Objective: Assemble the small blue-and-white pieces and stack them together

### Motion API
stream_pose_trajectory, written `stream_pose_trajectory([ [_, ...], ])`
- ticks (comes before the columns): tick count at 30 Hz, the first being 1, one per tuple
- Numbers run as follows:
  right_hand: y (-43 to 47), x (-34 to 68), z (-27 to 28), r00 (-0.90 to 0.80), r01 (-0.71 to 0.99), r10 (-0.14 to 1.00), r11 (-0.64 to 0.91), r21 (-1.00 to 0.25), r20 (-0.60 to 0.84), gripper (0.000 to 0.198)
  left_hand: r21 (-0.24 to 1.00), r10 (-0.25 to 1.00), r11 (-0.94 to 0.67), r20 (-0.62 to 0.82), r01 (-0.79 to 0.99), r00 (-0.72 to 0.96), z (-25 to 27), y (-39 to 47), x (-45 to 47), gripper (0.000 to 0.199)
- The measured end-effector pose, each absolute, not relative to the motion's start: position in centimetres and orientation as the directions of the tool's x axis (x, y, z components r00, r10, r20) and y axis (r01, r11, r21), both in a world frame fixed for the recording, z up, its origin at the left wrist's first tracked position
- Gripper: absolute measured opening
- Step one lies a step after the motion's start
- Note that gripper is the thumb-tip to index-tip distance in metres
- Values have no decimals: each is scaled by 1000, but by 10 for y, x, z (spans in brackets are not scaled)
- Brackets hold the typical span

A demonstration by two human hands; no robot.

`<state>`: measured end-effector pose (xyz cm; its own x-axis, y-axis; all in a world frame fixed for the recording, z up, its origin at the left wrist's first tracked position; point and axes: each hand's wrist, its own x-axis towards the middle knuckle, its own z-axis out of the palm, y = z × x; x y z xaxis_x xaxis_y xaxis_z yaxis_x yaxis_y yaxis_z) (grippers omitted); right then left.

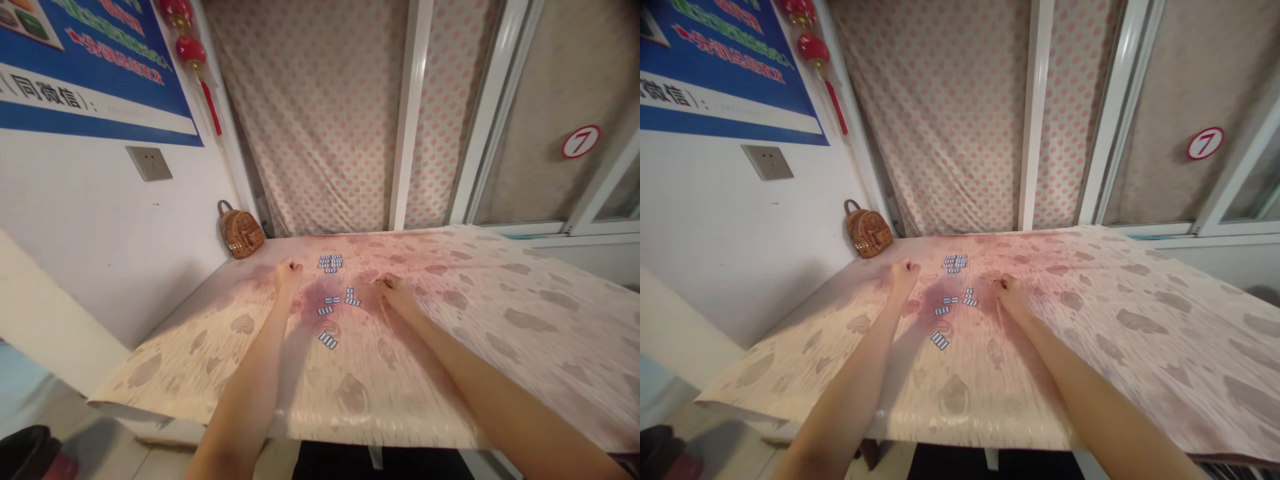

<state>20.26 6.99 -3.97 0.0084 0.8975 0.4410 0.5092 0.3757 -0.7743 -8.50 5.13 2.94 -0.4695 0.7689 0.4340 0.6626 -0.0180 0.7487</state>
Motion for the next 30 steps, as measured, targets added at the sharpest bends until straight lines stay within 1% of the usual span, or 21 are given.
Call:
stream_pose_trajectory([
  [3, 71, 204, -39, -26, 499, 903, 383, -777, 429, 26, 728, 780, -13, 437, 685, -449, 29, 50, -83, 28],
  [7, 71, 204, -36, 0, 494, 900, 379, -782, 436, 22, 729, 797, -4, 416, 685, -438, 26, 50, -82, 29],
  [17, 69, 203, -33, -13, 515, 911, 358, -778, 411, 24, 733, 812, -20, 408, 680, -416, 22, 52, -84, 29],
  [22, 67, 203, -32, -3, 486, 913, 358, -797, 408, 20, 746, 812, -6, 392, 666, -433, 25, 51, -81, 31],
  [30, 64, 202, -31, -20, 494, 921, 348, -797, 390, 22, 769, 807, 13, 369, 639, -461, 28, 48, -79, 33],
])
